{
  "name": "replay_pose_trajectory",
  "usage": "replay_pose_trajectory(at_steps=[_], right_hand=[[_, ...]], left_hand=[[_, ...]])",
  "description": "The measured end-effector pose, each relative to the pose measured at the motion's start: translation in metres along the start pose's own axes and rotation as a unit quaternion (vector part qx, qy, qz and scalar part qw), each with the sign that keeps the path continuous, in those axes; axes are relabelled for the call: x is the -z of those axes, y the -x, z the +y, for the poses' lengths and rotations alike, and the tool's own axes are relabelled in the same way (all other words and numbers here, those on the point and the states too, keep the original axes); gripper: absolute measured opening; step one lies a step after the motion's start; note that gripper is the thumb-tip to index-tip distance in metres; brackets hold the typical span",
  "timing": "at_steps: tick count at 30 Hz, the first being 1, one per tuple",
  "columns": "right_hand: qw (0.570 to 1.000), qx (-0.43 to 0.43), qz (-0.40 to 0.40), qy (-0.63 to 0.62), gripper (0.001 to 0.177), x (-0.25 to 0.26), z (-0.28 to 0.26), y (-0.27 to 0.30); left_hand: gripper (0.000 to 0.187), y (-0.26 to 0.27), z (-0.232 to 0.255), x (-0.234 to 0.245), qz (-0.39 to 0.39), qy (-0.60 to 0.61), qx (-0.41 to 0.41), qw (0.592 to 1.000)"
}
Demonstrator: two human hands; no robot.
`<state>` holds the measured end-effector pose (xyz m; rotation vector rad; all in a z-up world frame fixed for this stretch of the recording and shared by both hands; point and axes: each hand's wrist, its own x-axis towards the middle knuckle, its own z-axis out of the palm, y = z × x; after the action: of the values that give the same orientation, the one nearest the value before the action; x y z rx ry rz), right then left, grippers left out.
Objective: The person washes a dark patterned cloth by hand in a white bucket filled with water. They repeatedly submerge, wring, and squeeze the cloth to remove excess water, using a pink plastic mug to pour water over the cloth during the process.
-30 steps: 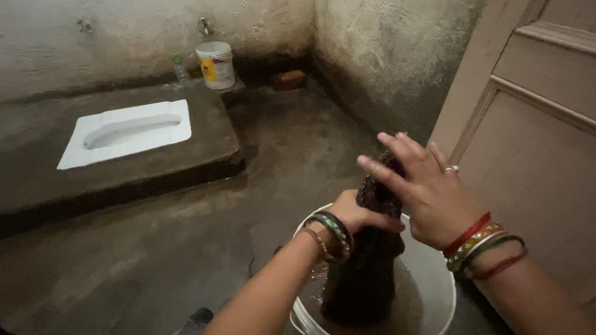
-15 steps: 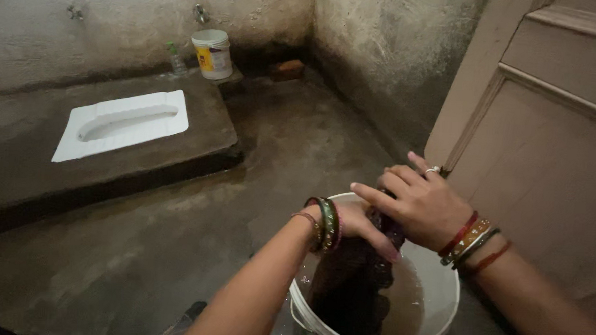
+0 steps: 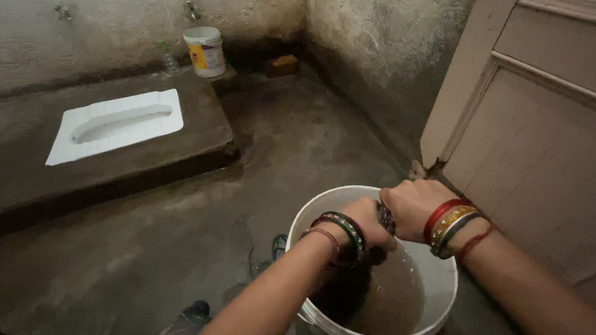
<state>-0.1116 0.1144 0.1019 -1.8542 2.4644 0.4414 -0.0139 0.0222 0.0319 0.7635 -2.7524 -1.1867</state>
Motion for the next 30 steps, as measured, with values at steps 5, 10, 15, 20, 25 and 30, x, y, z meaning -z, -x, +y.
replay_pose_trajectory(at_steps=[5, 10, 15, 20, 25, 30], right_hand=[[0.996, 0.016, 0.005, -0.090, 0.019, -0.016, 0.011, -0.007], [0.991, 0.014, -0.024, -0.129, 0.019, -0.027, 0.019, -0.011], [0.985, 0.024, -0.059, -0.160, 0.019, -0.045, 0.023, -0.028], [0.977, 0.068, -0.033, -0.201, 0.020, -0.051, 0.031, -0.032], [0.966, -0.010, -0.004, -0.259, 0.035, -0.027, 0.027, -0.024], [0.938, 0.079, 0.257, -0.218, 0.077, -0.013, 0.017, -0.006]], left_hand=[[0.033, 0.028, 0.027, 0.004, 0.031, -0.071, 0.057, 0.995], [0.034, 0.033, 0.034, -0.002, 0.065, -0.116, 0.050, 0.990], [0.038, 0.029, 0.025, -0.009, 0.083, -0.145, 0.022, 0.986], [0.045, 0.033, 0.026, -0.007, 0.093, -0.145, 0.022, 0.985], [0.052, 0.035, 0.023, 0.001, 0.146, -0.031, 0.041, 0.988], [0.050, 0.017, -0.007, 0.009, 0.120, 0.199, 0.035, 0.972]])
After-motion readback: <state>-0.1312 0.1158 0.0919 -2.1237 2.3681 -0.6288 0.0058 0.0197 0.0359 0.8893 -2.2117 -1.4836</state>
